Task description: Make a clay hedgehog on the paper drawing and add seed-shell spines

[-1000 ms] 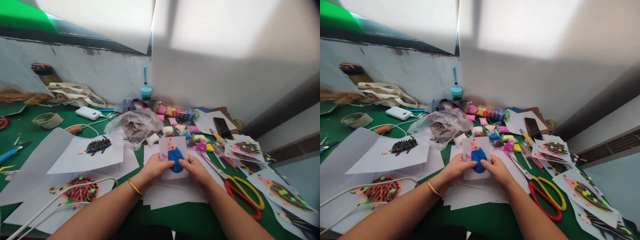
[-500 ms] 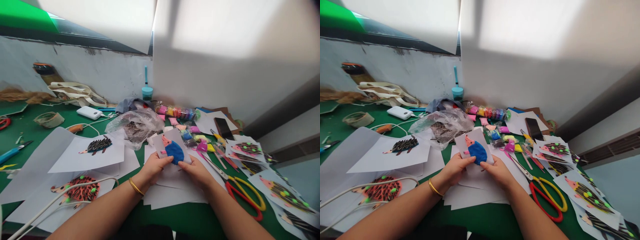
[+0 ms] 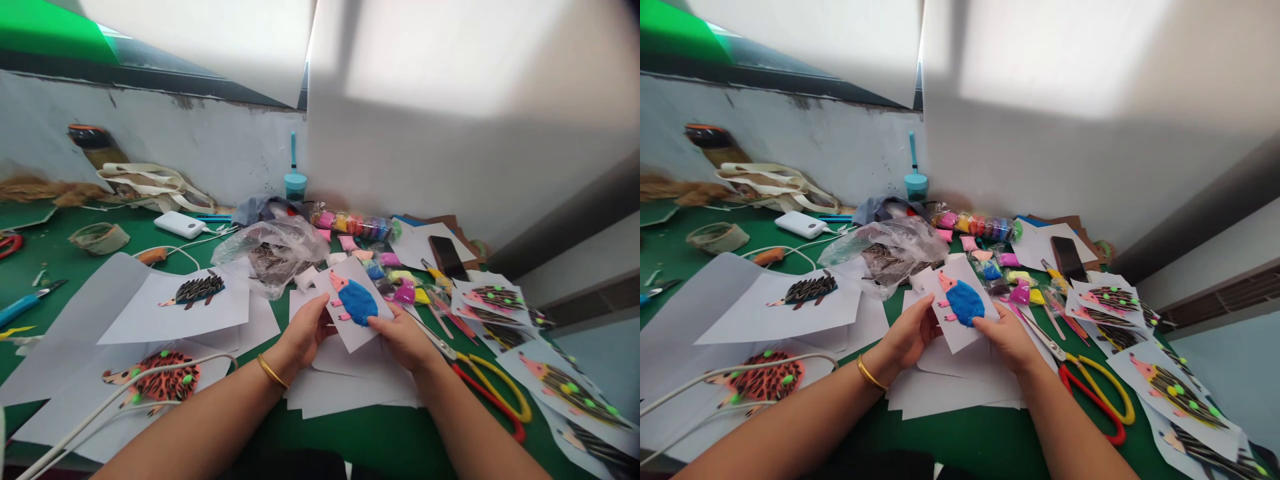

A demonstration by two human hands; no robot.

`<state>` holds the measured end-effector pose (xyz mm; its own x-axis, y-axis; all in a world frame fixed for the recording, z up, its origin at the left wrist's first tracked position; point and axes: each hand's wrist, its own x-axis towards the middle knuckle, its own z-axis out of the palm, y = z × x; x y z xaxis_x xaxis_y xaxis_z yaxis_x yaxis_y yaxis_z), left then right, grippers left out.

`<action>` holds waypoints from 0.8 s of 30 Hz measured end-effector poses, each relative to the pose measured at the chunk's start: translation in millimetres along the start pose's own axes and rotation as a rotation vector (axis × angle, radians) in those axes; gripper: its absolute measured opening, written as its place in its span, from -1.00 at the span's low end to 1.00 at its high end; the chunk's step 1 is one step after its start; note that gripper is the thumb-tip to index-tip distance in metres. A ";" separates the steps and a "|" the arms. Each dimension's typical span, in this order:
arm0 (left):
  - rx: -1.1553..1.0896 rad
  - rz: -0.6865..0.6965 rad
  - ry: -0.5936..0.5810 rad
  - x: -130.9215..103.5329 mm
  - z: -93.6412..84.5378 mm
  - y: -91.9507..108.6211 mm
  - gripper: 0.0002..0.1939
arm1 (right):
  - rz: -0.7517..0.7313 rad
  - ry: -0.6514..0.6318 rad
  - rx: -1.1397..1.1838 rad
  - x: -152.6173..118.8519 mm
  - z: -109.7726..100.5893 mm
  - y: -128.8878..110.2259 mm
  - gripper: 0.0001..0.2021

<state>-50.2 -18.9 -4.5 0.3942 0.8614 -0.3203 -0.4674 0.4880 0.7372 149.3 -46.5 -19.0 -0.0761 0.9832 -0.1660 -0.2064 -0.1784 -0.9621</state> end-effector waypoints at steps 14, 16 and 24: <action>-0.093 -0.067 -0.065 -5.3 5.0 -5.2 -0.73 | -0.109 0.115 0.085 2.4 13.3 8.5 -0.52; -0.079 -0.078 -0.056 -5.5 4.4 -5.0 -0.72 | -0.136 0.122 0.062 3.0 11.2 8.6 -0.48; -0.035 -0.062 -0.018 -2.9 2.4 -2.9 -0.68 | -0.076 0.080 0.071 1.6 6.9 9.5 -0.51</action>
<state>-48.0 -23.2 -4.3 0.4371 0.8269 -0.3538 -0.4691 0.5453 0.6948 140.5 -46.9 -26.8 0.0202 0.9934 -0.1127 -0.2772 -0.1027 -0.9553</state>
